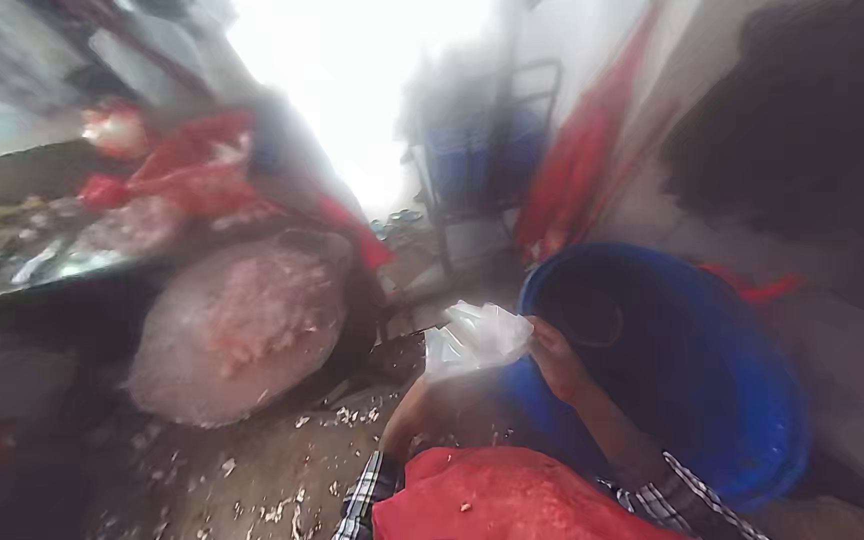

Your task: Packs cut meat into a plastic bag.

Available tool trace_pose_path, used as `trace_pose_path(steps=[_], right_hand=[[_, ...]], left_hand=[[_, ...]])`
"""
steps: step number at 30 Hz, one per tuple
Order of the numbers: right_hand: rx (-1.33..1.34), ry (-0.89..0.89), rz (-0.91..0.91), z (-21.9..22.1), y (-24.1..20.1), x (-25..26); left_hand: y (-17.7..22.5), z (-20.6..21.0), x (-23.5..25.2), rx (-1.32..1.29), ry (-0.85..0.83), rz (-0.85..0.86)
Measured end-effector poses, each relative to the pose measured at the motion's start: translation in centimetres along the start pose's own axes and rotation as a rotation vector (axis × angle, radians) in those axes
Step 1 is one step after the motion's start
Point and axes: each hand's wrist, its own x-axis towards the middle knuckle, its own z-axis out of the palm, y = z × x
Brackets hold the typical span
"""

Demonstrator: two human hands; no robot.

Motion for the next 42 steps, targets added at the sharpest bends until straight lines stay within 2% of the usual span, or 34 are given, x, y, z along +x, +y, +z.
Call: trace_pose_path(steps=[2,4,5,8,11,13,16,18,23,25,28,30,32,36,38,42], right_hand=[[0.018,-0.082,0.042,3.1,2.0,1.3],[-0.011,-0.156,0.032,5.1,3.7,2.8],[-0.041,-0.178,0.028,6.1,4.5,3.5],[-0.208,-0.189,-0.024,9.6,6.9,5.5],[-0.349,-0.172,-0.184,13.9,9.0,8.0],[-0.407,-0.201,-0.328,17.0,9.7,9.9],[-0.537,-0.330,-0.482,21.8,9.8,13.0],[-0.577,-0.447,-0.496,25.1,10.1,14.3],[-0.498,-0.699,-0.421,32.0,11.2,16.7],[-0.472,-0.736,-0.336,33.4,12.0,17.9],[-0.517,-0.828,-0.070,34.8,12.5,20.4],[-0.649,-0.894,0.154,36.0,12.7,22.6],[-0.699,-0.863,0.213,37.8,12.6,25.0],[-0.585,-0.900,-0.007,44.6,7.9,29.8],[-0.521,-0.965,-0.104,48.2,4.3,32.0],[-0.403,-1.032,-0.179,53.1,-1.9,37.3]], left_hand=[[1.4,-0.5,-1.8,-0.223,-0.084,0.072],[2.4,-1.7,-3.3,-0.419,0.005,0.180],[2.8,-2.8,-3.9,-0.468,0.028,0.252],[5.6,-7.9,-5.2,-0.450,-0.096,0.412],[7.6,-13.5,-6.9,-0.292,-0.050,0.368],[8.5,-16.7,-7.8,-0.123,0.132,0.256],[9.4,-21.5,-8.6,0.142,0.344,0.211],[10.2,-24.3,-9.3,0.146,0.421,0.259],[14.5,-29.0,-10.4,-0.318,0.421,0.289],[15.3,-30.7,-10.2,-0.319,0.554,0.315],[16.3,-32.9,-11.0,-0.306,0.729,0.390],[17.8,-34.1,-12.3,-0.194,0.818,0.429],[20.3,-35.1,-13.6,0.042,0.904,0.424],[27.4,-35.9,-15.4,0.703,1.076,0.285],[31.2,-35.0,-15.2,0.955,1.138,0.348],[39.5,-33.4,-13.8,1.240,1.206,0.527]])
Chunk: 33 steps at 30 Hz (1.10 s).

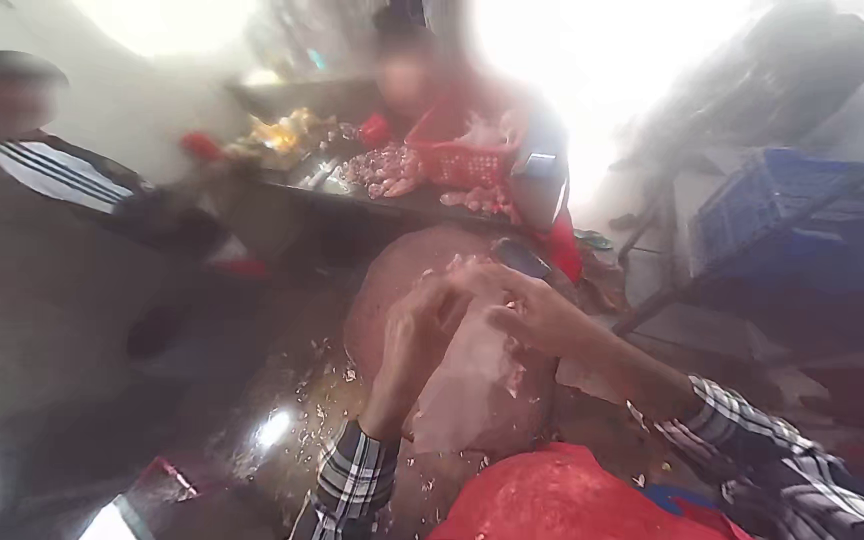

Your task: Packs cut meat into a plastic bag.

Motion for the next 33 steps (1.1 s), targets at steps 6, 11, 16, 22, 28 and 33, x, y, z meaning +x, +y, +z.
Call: trace_pose_path(steps=[6,11,16,22,28,33], right_hand=[[-0.176,-0.132,-0.101,-7.8,4.0,4.9],[-0.005,-0.089,0.229,-6.3,16.8,4.5],[0.457,-0.003,0.467,0.8,21.3,-2.3],[0.465,-0.121,0.507,4.7,21.1,-4.9],[0.067,0.023,0.466,5.0,22.4,-4.9],[0.237,0.504,0.647,4.1,26.8,-2.7]], left_hand=[[0.3,0.7,6.5,0.047,-0.220,-0.047],[-3.0,7.5,5.5,0.122,-0.178,-0.275],[-0.8,14.2,-3.3,-0.447,-0.600,-0.613],[-3.6,18.4,-9.7,-0.420,-0.290,-0.795],[-8.9,14.6,-9.8,-0.821,0.097,-0.938],[-8.5,9.3,-8.9,-1.547,-0.016,-0.813]])
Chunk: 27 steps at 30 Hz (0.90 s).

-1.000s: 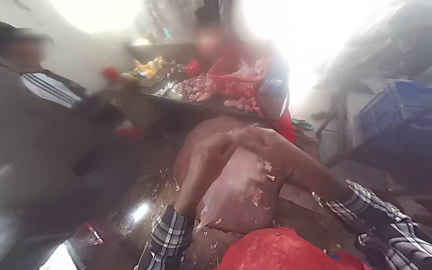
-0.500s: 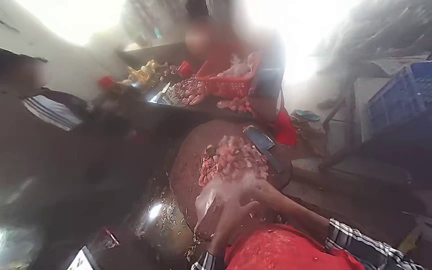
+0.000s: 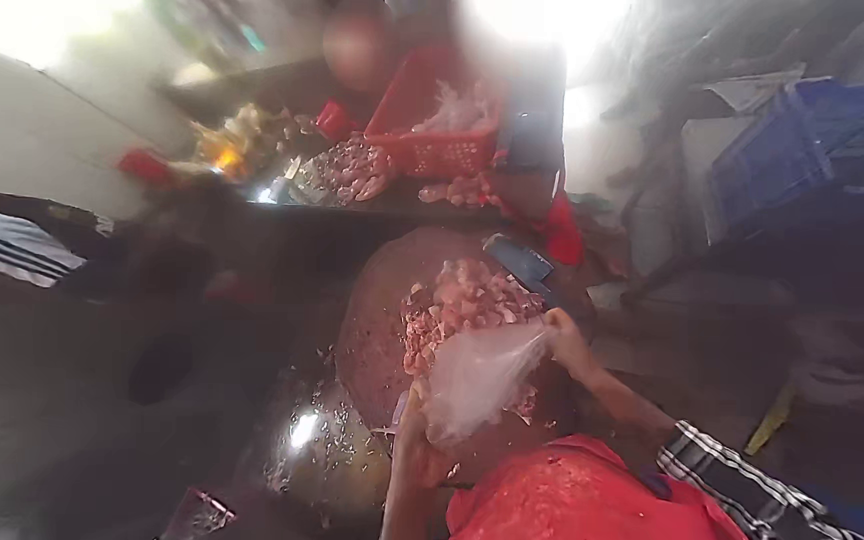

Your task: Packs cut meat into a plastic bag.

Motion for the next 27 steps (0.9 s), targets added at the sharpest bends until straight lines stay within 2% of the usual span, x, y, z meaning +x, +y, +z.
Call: trace_pose_path(steps=[1,2,3,4,6,7,9,11,13,14,16,18,19,21,23,24,25,27], right_hand=[[0.174,0.056,0.092,-1.0,-0.7,0.9],[0.312,0.047,0.132,-2.2,-1.6,1.3],[0.421,-0.044,0.116,-3.3,-2.6,1.1],[0.485,-0.208,0.065,-4.2,-3.7,0.6],[0.498,-0.549,-0.064,-4.4,-5.8,-1.1],[0.476,-0.692,-0.088,-3.9,-6.7,-1.8],[0.337,-0.931,-0.100,-3.0,-7.9,-2.0],[-0.033,-1.011,-0.175,-1.8,-10.2,-1.1],[-0.484,-0.964,-0.469,0.4,-13.0,1.2],[-0.656,-0.875,-0.634,1.9,-14.3,2.8],[-0.842,-0.716,-0.849,5.9,-16.1,7.2],[-0.963,-0.656,-0.820,11.4,-17.5,11.8],[-1.012,-0.664,-0.770,14.5,-18.1,13.4],[-1.048,-0.745,-0.722,20.8,-17.7,15.7],[-1.097,-0.873,-0.825,26.7,-16.1,17.0],[-1.152,-0.964,-0.876,29.3,-15.2,17.1],[-1.202,-1.039,-0.930,31.4,-14.3,16.9],[-1.334,-1.124,-0.962,34.2,-12.9,16.9]], left_hand=[[0.7,-1.2,0.0,0.098,-0.146,-0.059],[1.2,-2.5,0.1,0.326,-0.291,-0.141],[1.5,-3.7,0.7,0.634,-0.419,-0.235],[1.3,-4.4,1.6,0.949,-0.512,-0.328],[0.7,-5.7,3.9,1.375,-0.483,-0.333],[1.6,-6.8,5.5,1.454,-0.368,-0.279],[6.0,-8.7,9.1,1.250,-0.066,-0.054],[11.9,-7.6,11.0,0.904,0.147,0.257],[16.7,-3.5,10.1,0.679,0.189,0.481],[18.0,-1.5,8.8,0.677,0.165,0.572],[18.6,0.2,6.5,0.901,0.041,0.684],[16.6,-1.9,6.4,1.243,0.037,0.620],[14.9,-4.4,6.9,1.444,0.091,0.491],[10.2,-10.9,8.0,1.709,0.187,0.080],[4.1,-16.4,7.1,1.644,0.352,-0.213],[1.0,-17.8,5.7,1.539,0.454,-0.279],[-2.2,-18.7,4.2,1.404,0.560,-0.284],[-7.1,-17.7,2.3,1.149,0.776,-0.244]])
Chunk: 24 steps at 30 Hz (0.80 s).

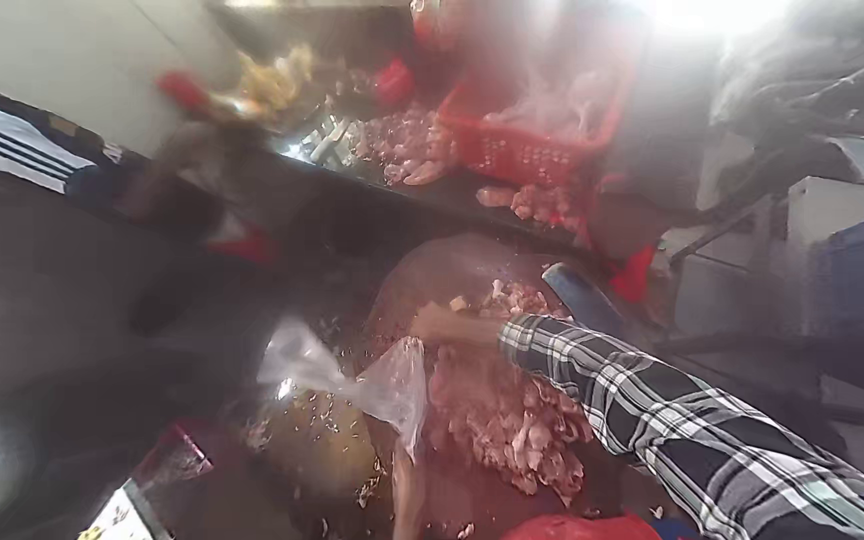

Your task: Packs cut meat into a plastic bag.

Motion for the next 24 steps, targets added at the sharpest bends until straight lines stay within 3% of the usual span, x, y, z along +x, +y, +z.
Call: trace_pose_path(steps=[3,7,10,13,18,24], right_hand=[[-0.074,-0.162,0.029,-2.1,0.9,-1.2],[-0.027,-0.076,0.155,-0.4,9.3,-3.2],[0.073,-0.126,0.409,-0.6,14.1,-9.4],[0.168,-0.163,0.616,0.7,16.0,-16.0],[0.407,-0.009,0.719,6.4,14.8,-24.5],[0.548,0.160,0.722,11.8,9.7,-30.2]], left_hand=[[1.3,4.1,-2.6,-0.244,0.018,-0.099],[4.6,7.8,0.6,-0.400,-0.095,0.011],[8.3,7.5,4.8,-0.413,-0.219,0.079],[10.4,7.9,8.2,-0.329,-0.315,0.194],[11.5,8.8,10.0,-0.080,-0.336,0.370],[10.9,8.5,7.4,0.041,-0.309,0.464]])
